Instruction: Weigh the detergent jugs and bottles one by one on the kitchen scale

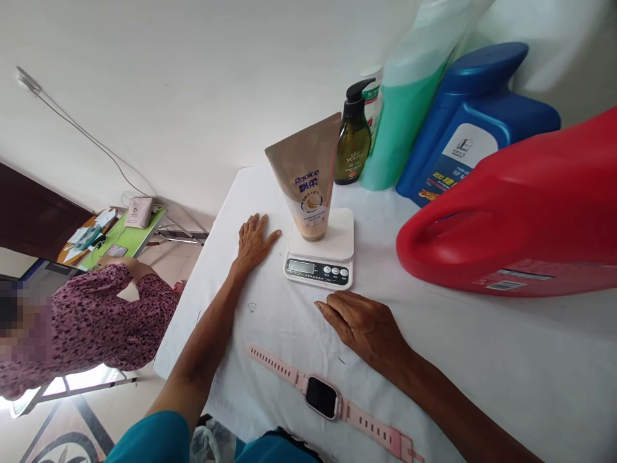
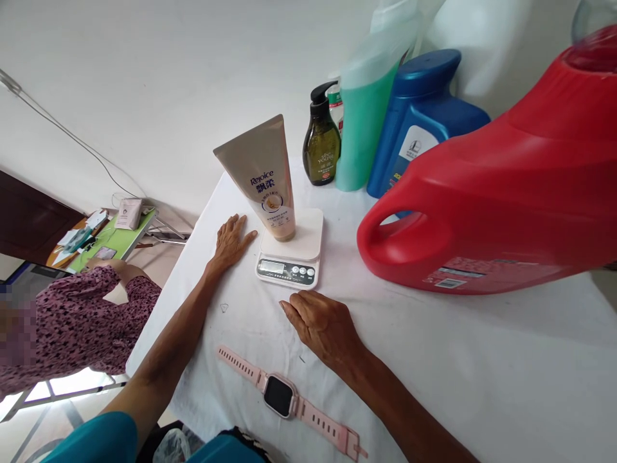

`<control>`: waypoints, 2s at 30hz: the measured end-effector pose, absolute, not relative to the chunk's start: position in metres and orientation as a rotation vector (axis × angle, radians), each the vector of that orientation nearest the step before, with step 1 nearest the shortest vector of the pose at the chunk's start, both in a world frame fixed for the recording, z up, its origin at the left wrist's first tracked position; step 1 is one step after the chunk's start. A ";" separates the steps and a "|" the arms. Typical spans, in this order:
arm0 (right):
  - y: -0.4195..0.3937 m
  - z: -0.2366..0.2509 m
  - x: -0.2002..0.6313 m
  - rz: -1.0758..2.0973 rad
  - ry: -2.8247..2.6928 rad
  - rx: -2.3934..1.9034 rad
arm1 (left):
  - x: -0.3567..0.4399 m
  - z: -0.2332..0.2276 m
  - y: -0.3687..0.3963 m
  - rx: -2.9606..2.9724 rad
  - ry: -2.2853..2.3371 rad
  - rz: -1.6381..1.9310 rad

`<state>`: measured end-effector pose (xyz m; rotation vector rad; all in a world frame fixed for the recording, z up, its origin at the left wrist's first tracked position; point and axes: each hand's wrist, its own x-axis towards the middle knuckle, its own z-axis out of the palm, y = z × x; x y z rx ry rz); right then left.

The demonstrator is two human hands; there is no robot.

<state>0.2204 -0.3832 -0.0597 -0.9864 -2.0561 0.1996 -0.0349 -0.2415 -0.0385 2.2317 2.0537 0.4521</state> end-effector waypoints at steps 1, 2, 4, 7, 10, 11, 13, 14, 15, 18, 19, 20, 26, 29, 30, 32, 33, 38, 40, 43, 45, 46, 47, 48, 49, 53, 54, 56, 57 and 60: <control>-0.383 -0.059 0.221 0.200 -2.056 -0.987 | -0.036 -0.038 -0.242 2.232 2.033 0.517; -0.383 -0.059 0.221 0.196 -2.056 -0.984 | -0.037 -0.038 -0.242 2.230 2.007 0.597; -0.384 -0.059 0.221 0.189 -2.056 -0.977 | -0.039 -0.038 -0.242 2.212 1.954 0.760; -0.384 -0.059 0.221 0.185 -2.055 -0.971 | -0.041 -0.038 -0.243 2.164 1.913 0.920; -0.383 -0.060 0.221 0.190 -2.058 -0.973 | -0.041 -0.039 -0.245 2.103 1.905 1.020; -0.383 -0.060 0.221 0.194 -2.062 -0.973 | -0.041 -0.039 -0.245 2.068 1.916 1.045; -0.383 -0.060 0.221 0.200 -2.070 -0.972 | -0.040 -0.038 -0.246 1.985 1.941 1.084; -0.383 -0.060 0.221 0.200 -2.072 -0.973 | -0.040 -0.037 -0.246 1.948 1.948 1.097; -0.384 -0.059 0.221 0.200 -2.075 -0.974 | -0.039 -0.037 -0.247 1.921 1.946 1.105; -0.384 -0.058 0.222 0.199 -2.080 -0.979 | -0.039 -0.035 -0.248 1.879 1.925 1.108; -0.384 -0.058 0.222 0.201 -2.080 -0.977 | -0.039 -0.034 -0.248 1.873 1.917 1.106; -0.384 -0.057 0.222 0.203 -2.079 -0.976 | -0.039 -0.034 -0.249 1.872 1.909 1.108; -0.384 -0.056 0.222 0.212 -2.081 -0.961 | -0.039 -0.035 -0.249 1.854 1.860 1.138; -0.384 -0.056 0.222 0.217 -2.078 -0.959 | -0.039 -0.036 -0.248 1.866 1.853 1.137; -0.384 -0.056 0.222 0.218 -2.079 -0.959 | -0.039 -0.037 -0.247 1.873 1.853 1.138; -0.384 -0.056 0.222 0.222 -2.080 -0.959 | -0.040 -0.037 -0.247 1.875 1.853 1.141; -0.384 -0.056 0.222 0.224 -2.080 -0.960 | -0.040 -0.037 -0.247 1.872 1.854 1.144; -0.384 -0.055 0.222 0.212 -2.083 -0.967 | -0.038 -0.033 -0.249 1.776 1.817 1.222; -0.384 -0.055 0.222 0.225 -2.079 -0.968 | -0.034 -0.029 -0.251 1.717 1.757 1.283; -0.384 -0.056 0.222 0.250 -2.071 -0.963 | -0.022 -0.021 -0.254 1.692 1.636 1.339; -0.384 -0.056 0.222 0.253 -2.065 -0.958 | -0.014 -0.017 -0.255 1.705 1.570 1.353; -0.384 -0.056 0.223 0.257 -2.066 -0.958 | -0.011 -0.015 -0.256 1.710 1.545 1.360; -0.384 -0.057 0.223 0.262 -2.065 -0.957 | -0.008 -0.014 -0.256 1.710 1.525 1.370; -0.384 -0.057 0.223 0.269 -2.064 -0.958 | -0.006 -0.013 -0.257 1.708 1.510 1.384; -0.384 -0.058 0.223 0.274 -2.062 -0.960 | -0.005 -0.011 -0.257 1.702 1.502 1.397; -0.384 -0.058 0.223 0.265 -2.064 -0.965 | -0.004 -0.001 -0.259 1.679 1.524 1.418; -0.384 -0.058 0.223 0.263 -2.067 -0.966 | -0.003 0.003 -0.261 1.675 1.529 1.423; -0.384 -0.058 0.223 0.264 -2.068 -0.964 | -0.001 0.013 -0.263 1.672 1.520 1.444; -0.384 -0.058 0.223 0.267 -2.067 -0.963 | 0.001 0.018 -0.265 1.675 1.509 1.454; -0.384 -0.058 0.223 0.280 -2.062 -0.961 | 0.009 0.031 -0.270 1.699 1.470 1.477</control>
